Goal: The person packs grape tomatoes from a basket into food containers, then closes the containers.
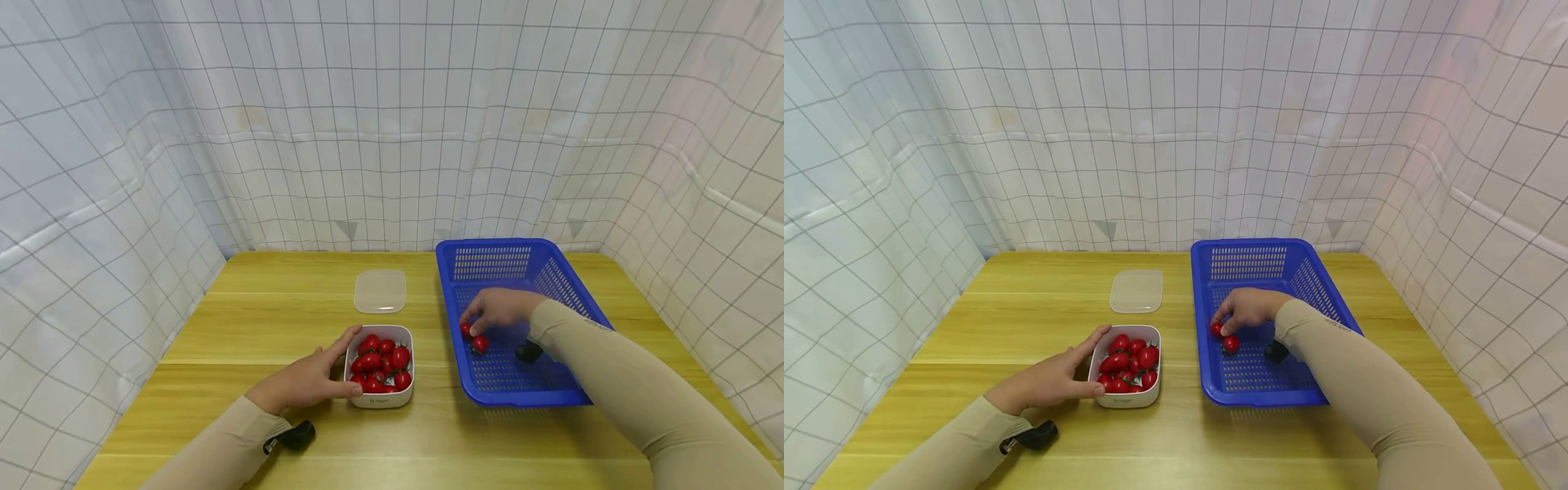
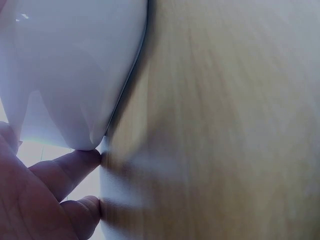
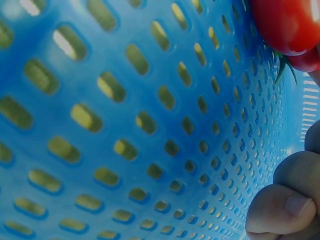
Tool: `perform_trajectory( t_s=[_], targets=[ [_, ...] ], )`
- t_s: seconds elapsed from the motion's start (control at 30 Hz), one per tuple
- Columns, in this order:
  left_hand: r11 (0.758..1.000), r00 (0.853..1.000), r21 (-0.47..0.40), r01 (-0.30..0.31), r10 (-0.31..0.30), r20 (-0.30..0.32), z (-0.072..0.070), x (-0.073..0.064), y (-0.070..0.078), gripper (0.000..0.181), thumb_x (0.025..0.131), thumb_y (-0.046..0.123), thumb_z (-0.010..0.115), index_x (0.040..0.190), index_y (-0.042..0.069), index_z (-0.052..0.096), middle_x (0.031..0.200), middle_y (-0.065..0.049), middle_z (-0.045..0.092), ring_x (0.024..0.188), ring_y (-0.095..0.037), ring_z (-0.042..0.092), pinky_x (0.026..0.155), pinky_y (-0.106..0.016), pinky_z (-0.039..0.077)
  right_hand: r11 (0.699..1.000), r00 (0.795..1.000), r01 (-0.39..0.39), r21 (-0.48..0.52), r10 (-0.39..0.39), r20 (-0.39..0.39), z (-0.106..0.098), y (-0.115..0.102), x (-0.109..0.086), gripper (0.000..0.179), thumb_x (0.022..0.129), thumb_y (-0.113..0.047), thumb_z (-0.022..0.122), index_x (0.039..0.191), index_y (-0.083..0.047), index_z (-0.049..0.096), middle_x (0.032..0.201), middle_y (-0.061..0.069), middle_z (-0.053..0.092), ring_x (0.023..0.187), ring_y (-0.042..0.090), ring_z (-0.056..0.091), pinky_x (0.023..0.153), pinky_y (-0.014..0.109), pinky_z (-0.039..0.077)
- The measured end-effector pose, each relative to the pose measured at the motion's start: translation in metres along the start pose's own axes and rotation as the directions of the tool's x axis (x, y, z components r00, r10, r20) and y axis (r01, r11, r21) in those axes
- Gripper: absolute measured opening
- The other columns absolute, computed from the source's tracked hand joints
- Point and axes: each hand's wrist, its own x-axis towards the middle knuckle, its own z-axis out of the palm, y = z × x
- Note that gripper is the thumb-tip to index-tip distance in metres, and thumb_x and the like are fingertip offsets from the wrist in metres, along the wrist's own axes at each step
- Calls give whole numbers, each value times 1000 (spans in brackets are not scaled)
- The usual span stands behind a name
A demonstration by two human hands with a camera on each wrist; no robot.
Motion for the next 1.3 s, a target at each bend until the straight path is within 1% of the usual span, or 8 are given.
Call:
perform_trajectory(
  t_s=[0.07,0.33,0.5,0.63,0.9,1.07,1.23,1.3],
  targets=[
    [1000,1000,-1,-4,4,1,0,0,0,107,91,55,76,171,26,11,172,-16,31,153,-57,29,126,-74,6,1000,1000,8,-6,-8,1,0,0,0,27,96,-25,77,122,-17,80,122,-2,77,125,24,67,114,52,48],
    [1000,1000,-6,-4,4,3,0,0,1,107,91,54,77,171,26,11,172,-16,30,154,-58,27,125,-75,6,1000,1000,4,-3,-4,2,1,3,2,27,96,-25,77,122,-18,80,123,-2,77,127,25,66,115,52,48],
    [1000,1000,-10,3,-3,6,0,-1,2,107,92,55,76,171,27,11,172,-16,29,153,-62,21,124,-77,9,1000,1000,14,-13,-14,1,1,2,1,28,96,-26,77,123,-17,80,124,-1,77,127,26,66,114,53,48],
    [1000,1000,-11,4,-4,6,-1,-2,2,106,92,55,76,171,27,11,172,-16,29,153,-63,20,124,-78,9,1000,1000,2,1,-2,0,1,1,0,27,97,-26,77,122,-18,80,123,-2,77,127,25,66,115,52,47],
    [1000,1000,-12,14,-14,10,1,-2,0,106,92,57,75,171,30,10,174,-13,27,153,-66,15,123,-78,9,999,999,33,1,-33,9,1,2,0,28,95,-24,77,121,-15,80,117,-2,77,116,19,68,108,49,52],
    [1000,1000,-21,15,-15,12,1,-2,0,107,92,57,75,171,29,10,174,-12,26,154,-63,16,124,-77,7,999,999,36,-2,-36,13,-3,-1,-1,28,96,-23,77,122,-16,80,112,-5,77,106,14,67,104,46,54],
    [1000,1000,-23,21,-21,9,0,-2,0,106,91,58,74,171,31,10,175,-11,25,154,-65,14,123,-78,8,998,999,43,-41,-44,-16,-13,-3,-7,28,95,-23,76,122,-18,80,106,-8,77,96,11,65,94,41,55],
    [1000,1000,-23,22,-21,8,0,-2,0,106,91,59,74,171,32,10,174,-11,26,154,-66,12,123,-78,9,998,999,44,-46,-45,-30,-17,-5,-10,29,95,-23,76,123,-18,80,106,-9,77,95,11,65,93,40,55]
  ],
)
